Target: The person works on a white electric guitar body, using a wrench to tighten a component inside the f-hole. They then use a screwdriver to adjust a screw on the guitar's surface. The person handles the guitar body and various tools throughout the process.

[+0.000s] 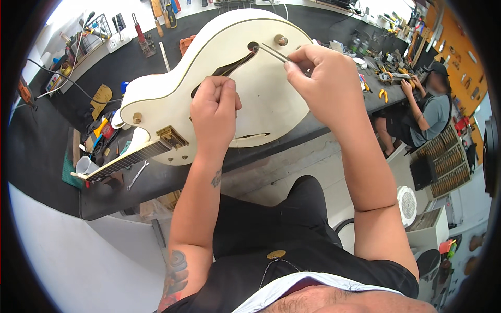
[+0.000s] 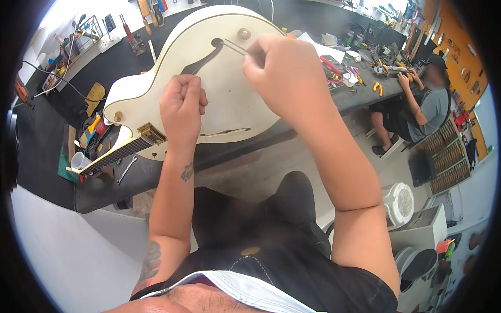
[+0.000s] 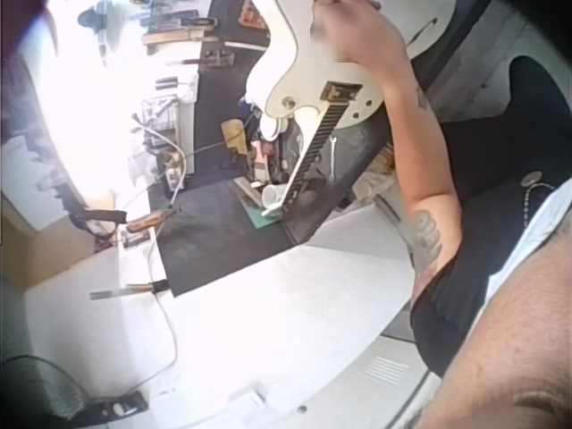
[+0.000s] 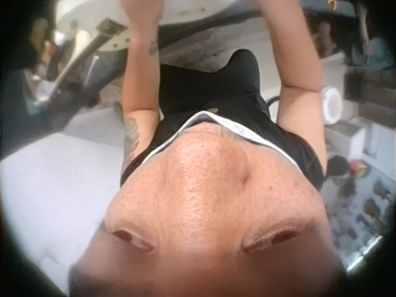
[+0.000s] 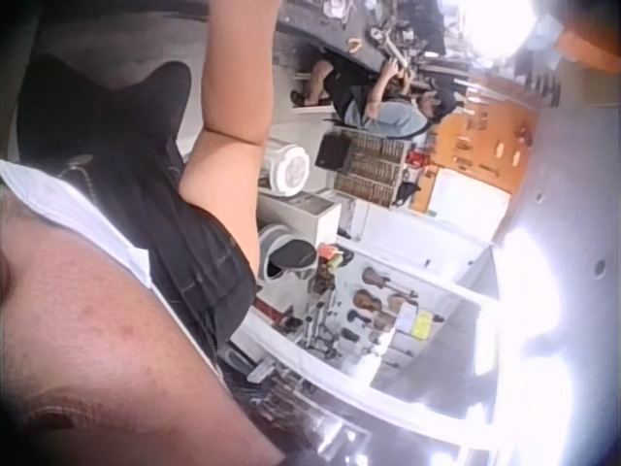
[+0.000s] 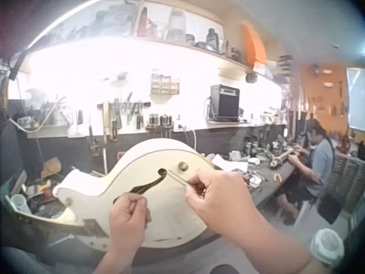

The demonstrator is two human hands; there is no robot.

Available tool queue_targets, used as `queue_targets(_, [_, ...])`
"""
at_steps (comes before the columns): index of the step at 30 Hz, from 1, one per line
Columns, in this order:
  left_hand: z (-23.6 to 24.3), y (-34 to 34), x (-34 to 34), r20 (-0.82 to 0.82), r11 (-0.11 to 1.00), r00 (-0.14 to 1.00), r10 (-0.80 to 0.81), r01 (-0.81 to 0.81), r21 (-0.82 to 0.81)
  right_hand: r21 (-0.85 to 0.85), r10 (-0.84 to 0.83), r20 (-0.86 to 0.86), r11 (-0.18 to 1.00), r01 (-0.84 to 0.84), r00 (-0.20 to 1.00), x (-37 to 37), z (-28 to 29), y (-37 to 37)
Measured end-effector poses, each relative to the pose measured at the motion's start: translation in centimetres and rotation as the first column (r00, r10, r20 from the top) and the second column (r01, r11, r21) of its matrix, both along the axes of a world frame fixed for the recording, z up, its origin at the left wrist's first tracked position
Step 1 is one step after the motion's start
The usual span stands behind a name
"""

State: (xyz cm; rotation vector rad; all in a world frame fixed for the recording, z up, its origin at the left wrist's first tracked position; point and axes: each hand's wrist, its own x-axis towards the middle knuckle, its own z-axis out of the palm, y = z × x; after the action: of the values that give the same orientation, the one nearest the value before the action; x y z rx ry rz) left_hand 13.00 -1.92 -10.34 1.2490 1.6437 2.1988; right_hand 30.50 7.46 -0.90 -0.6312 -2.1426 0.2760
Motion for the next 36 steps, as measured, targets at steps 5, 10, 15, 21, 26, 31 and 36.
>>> queue_targets(5, [0.1, 0.5, 0.2, 0.135, 0.998, 0.990, -0.050, 0.045, 0.040, -0.037, 0.010, -0.029, 0.999, -0.012, 1.000, -0.1, -0.8, 0.2])
queue_targets(10, [0.6, 0.1, 0.6, 0.308, 0.991, 0.942, -0.133, 0.121, 0.056, -0.016, -0.022, 0.010, 1.000, 0.022, 1.000, -0.2, -1.5, 0.3])
queue_targets(15, [0.3, -0.4, 0.1, 0.323, 0.995, 0.942, -0.096, 0.080, 0.063, 0.123, -0.041, 0.042, 0.992, 0.036, 0.998, -0.3, -2.0, -0.1])
queue_targets(21, [0.3, -0.5, -0.1, 0.338, 0.988, 0.929, -0.151, 0.127, 0.091, 0.361, -0.076, 0.142, 0.932, 0.020, 0.987, -0.6, -0.9, -0.6])
queue_targets(26, [0.1, -0.6, -0.2, 0.330, 0.988, 0.932, -0.148, 0.122, 0.098, 0.460, -0.187, 0.294, 0.888, 0.033, 0.937, -1.4, 1.1, -1.5])
queue_targets(31, [-0.1, -0.6, -0.2, 0.278, 0.992, 0.954, -0.115, 0.093, 0.090, 0.571, -0.208, 0.383, 0.820, -0.053, 0.900, -1.8, 3.1, -2.2])
queue_targets(36, [-0.3, -0.7, -0.2, 0.244, 0.992, 0.963, -0.111, 0.092, 0.089, 0.693, -0.199, 0.388, 0.707, -0.143, 0.900, -2.5, 3.9, -2.4])
